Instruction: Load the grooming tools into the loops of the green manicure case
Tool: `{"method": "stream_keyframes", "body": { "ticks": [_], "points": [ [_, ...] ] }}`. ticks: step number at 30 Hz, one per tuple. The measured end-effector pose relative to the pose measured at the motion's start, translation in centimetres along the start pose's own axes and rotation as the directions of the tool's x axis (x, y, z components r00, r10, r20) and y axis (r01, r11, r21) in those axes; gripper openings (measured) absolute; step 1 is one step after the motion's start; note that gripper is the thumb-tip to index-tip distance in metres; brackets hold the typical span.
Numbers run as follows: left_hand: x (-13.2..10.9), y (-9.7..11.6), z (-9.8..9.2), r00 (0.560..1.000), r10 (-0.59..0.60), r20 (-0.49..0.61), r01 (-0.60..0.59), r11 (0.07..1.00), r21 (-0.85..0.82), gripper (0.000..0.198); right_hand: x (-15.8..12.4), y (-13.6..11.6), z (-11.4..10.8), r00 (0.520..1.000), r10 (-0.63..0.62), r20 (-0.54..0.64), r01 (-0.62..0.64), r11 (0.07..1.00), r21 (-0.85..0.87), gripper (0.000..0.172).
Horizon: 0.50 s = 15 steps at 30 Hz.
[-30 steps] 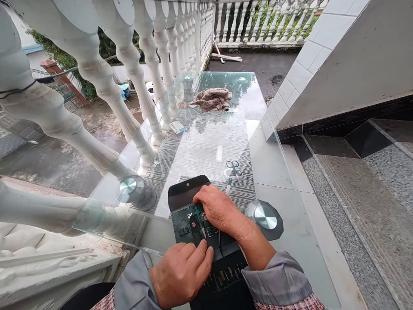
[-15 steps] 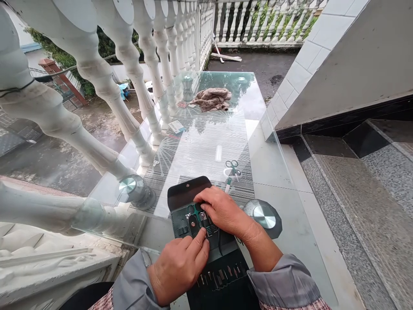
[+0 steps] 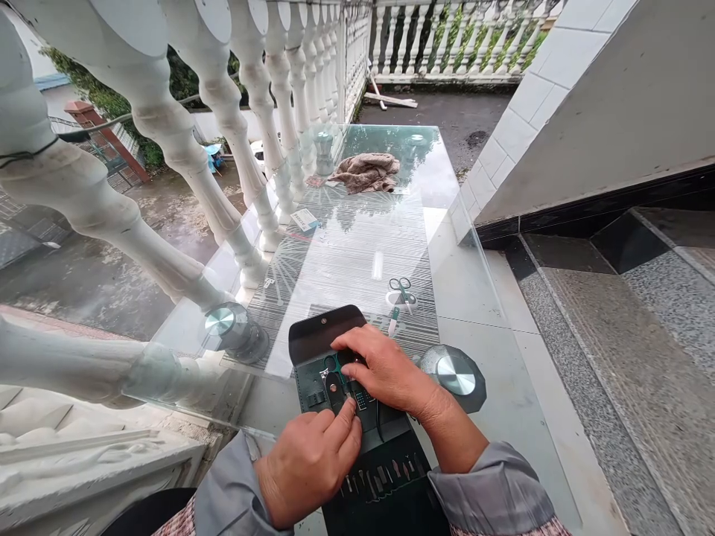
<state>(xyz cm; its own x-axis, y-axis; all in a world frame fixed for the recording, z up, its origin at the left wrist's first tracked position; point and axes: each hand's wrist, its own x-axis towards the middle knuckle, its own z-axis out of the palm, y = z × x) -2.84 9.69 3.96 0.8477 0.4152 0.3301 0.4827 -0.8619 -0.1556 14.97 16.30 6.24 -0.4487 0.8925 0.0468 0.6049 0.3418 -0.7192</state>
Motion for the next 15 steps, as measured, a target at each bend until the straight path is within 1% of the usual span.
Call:
{"method": "stream_keyframes", "body": {
  "ticks": [3,8,10,11,12,13,14,15],
  "points": [
    [0.0,0.0,-0.1,1.0,0.002,-0.01,-0.002,1.0,-0.011,0.025,0.0,-0.1,0.0,1.0,0.004,0.029,-0.004,1.0,-0.002,0.036],
    [0.1,0.0,-0.1,1.0,-0.01,-0.026,0.01,1.0,-0.02,0.025,-0.1,-0.3,-0.2,1.0,0.019,0.023,-0.019,0.999,0.028,0.035],
    [0.2,0.0,-0.1,0.999,-0.01,-0.031,0.009,1.0,-0.022,0.024,-0.1,-0.1,-0.5,0.998,0.059,-0.033,-0.056,0.995,0.081,0.031],
    [0.2,0.0,-0.1,0.999,-0.007,-0.035,0.006,1.0,-0.023,0.024,-0.1,0.2,-0.8,0.99,0.095,-0.1,-0.084,0.991,0.109,0.027],
    [0.2,0.0,-0.1,0.999,-0.003,-0.04,0.002,1.0,-0.024,0.024,-0.1,0.7,-1.1,0.969,0.148,-0.198,-0.123,0.983,0.134,0.022],
    [0.2,-0.1,-0.1,0.999,-0.001,-0.049,0.0,1.0,-0.024,0.023,-0.2,1.4,-1.4,0.926,0.211,-0.312,-0.171,0.974,0.152,0.019],
    [0.2,-0.1,-0.1,0.998,0.001,-0.058,-0.002,1.0,-0.023,0.023,-0.2,2.2,-1.7,0.854,0.28,-0.439,-0.228,0.959,0.169,0.018],
    [0.2,-0.1,-0.1,0.998,0.003,-0.065,-0.004,1.0,-0.022,0.023,-0.2,3.1,-2.0,0.763,0.348,-0.545,-0.297,0.937,0.184,0.019]
  ]
}}
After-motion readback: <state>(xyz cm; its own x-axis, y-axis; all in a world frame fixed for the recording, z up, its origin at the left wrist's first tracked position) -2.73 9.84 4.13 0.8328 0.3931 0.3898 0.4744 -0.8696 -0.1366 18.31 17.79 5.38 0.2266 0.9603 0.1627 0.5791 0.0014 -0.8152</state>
